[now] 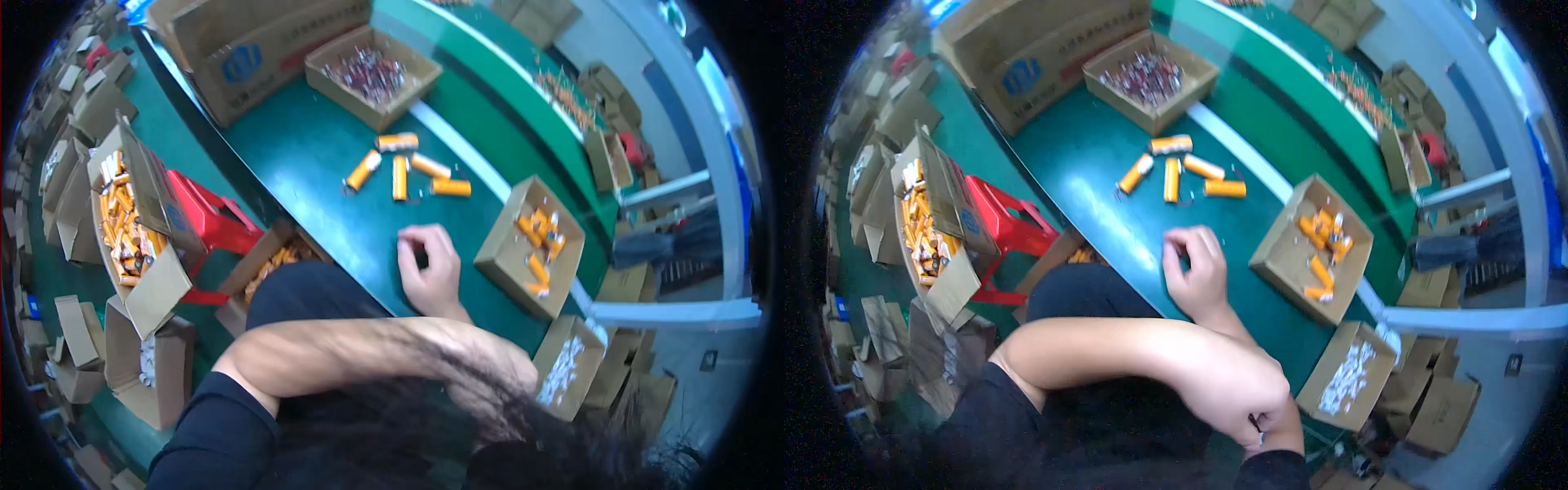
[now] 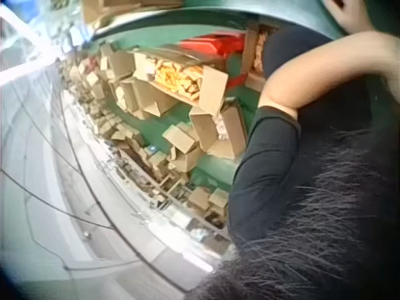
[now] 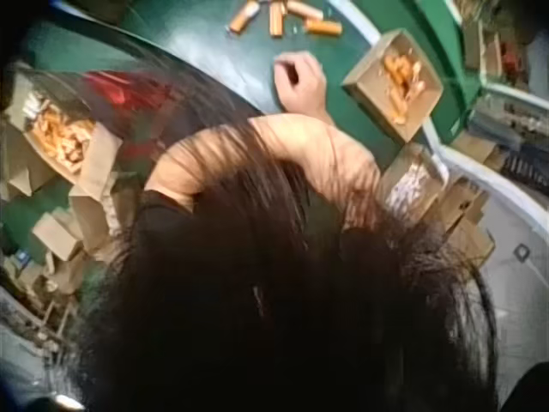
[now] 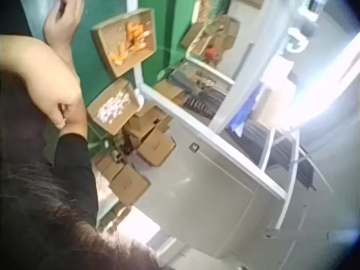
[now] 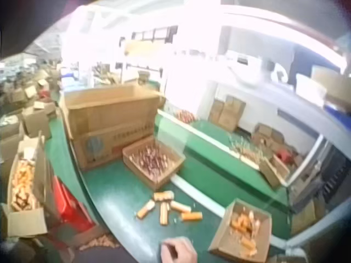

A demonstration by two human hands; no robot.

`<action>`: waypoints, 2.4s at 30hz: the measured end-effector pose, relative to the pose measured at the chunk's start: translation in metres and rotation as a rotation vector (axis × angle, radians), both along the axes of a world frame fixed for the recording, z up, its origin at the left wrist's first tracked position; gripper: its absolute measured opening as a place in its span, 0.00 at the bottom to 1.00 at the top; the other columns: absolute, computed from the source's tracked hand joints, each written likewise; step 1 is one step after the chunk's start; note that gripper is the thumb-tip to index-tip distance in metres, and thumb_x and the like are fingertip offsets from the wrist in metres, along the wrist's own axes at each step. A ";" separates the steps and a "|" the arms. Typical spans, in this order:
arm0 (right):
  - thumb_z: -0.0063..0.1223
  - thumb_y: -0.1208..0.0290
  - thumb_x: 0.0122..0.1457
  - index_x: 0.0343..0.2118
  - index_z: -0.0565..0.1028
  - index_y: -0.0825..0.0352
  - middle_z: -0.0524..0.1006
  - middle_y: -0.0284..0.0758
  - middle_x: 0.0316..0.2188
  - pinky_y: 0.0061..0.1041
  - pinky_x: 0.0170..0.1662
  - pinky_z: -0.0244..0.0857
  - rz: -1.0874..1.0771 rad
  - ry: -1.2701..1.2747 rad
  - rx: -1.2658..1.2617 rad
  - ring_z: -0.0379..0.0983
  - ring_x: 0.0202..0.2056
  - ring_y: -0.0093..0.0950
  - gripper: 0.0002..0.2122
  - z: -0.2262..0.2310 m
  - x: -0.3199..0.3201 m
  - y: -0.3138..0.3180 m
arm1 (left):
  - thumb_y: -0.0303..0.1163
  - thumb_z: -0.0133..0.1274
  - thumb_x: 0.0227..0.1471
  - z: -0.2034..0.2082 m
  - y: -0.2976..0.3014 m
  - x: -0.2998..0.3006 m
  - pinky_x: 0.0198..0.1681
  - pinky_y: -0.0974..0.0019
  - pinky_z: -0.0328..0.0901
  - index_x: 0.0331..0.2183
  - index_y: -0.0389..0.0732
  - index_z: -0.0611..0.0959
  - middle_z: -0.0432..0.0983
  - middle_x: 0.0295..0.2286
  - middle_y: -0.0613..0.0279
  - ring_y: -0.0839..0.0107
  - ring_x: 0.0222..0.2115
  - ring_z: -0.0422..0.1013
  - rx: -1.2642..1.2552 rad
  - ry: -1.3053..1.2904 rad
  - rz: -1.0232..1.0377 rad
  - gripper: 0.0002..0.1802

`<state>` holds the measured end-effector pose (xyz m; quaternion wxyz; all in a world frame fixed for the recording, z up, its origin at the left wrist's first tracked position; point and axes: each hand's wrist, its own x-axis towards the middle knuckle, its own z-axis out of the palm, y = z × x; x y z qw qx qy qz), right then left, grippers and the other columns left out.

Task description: The recorder is assembling small electronic components into yellow plastic shells at a factory workbench.

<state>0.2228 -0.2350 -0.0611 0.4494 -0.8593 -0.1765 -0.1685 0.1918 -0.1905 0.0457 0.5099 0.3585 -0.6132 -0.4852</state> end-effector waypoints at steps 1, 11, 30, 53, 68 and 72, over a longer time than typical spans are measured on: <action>0.56 0.83 0.54 0.37 0.77 0.68 0.76 0.37 0.34 0.25 0.39 0.68 0.016 -0.012 -0.031 0.71 0.33 0.31 0.08 -0.001 -0.002 -0.002 | 0.38 0.59 0.59 -0.001 0.008 0.002 0.28 0.74 0.65 0.31 0.36 0.86 0.79 0.23 0.64 0.74 0.23 0.68 0.013 -0.025 -0.001 0.14; 0.56 0.81 0.54 0.55 0.70 0.67 0.72 0.44 0.52 0.38 0.58 0.66 -0.290 -0.149 -0.695 0.69 0.54 0.43 0.23 0.039 0.043 0.013 | 0.40 0.61 0.60 -0.006 0.006 0.038 0.28 0.77 0.63 0.36 0.36 0.87 0.81 0.25 0.66 0.78 0.23 0.68 0.066 0.156 -0.081 0.15; 0.54 0.69 0.65 0.43 0.74 0.69 0.77 0.33 0.28 0.28 0.37 0.72 -0.192 0.373 -0.170 0.74 0.29 0.29 0.09 0.040 0.005 -0.024 | 0.44 0.52 0.64 0.012 0.030 0.068 0.29 0.75 0.63 0.37 0.39 0.86 0.79 0.29 0.67 0.80 0.24 0.66 0.038 0.441 0.336 0.18; 0.36 0.67 0.68 0.42 0.64 0.60 0.72 0.40 0.26 0.23 0.23 0.61 0.568 0.341 1.802 0.68 0.20 0.30 0.05 0.030 -0.032 -0.131 | 0.28 0.66 0.52 -0.020 0.018 0.082 0.27 0.78 0.56 0.40 0.38 0.85 0.75 0.27 0.70 0.83 0.23 0.59 0.214 0.064 0.803 0.12; 0.35 0.69 0.63 0.39 0.63 0.59 0.71 0.41 0.21 0.24 0.22 0.59 0.728 0.399 1.771 0.69 0.19 0.33 0.04 0.028 -0.034 -0.129 | 0.22 0.65 0.51 -0.011 0.010 0.075 0.32 0.79 0.61 0.43 0.38 0.83 0.79 0.32 0.66 0.82 0.31 0.69 0.258 0.210 0.993 0.15; 0.34 0.70 0.62 0.39 0.63 0.59 0.71 0.41 0.22 0.24 0.22 0.59 0.775 0.392 1.761 0.69 0.18 0.34 0.06 0.027 -0.035 -0.130 | 0.22 0.64 0.52 -0.013 0.009 0.076 0.33 0.79 0.62 0.42 0.39 0.82 0.79 0.33 0.65 0.82 0.33 0.70 0.269 0.203 1.011 0.14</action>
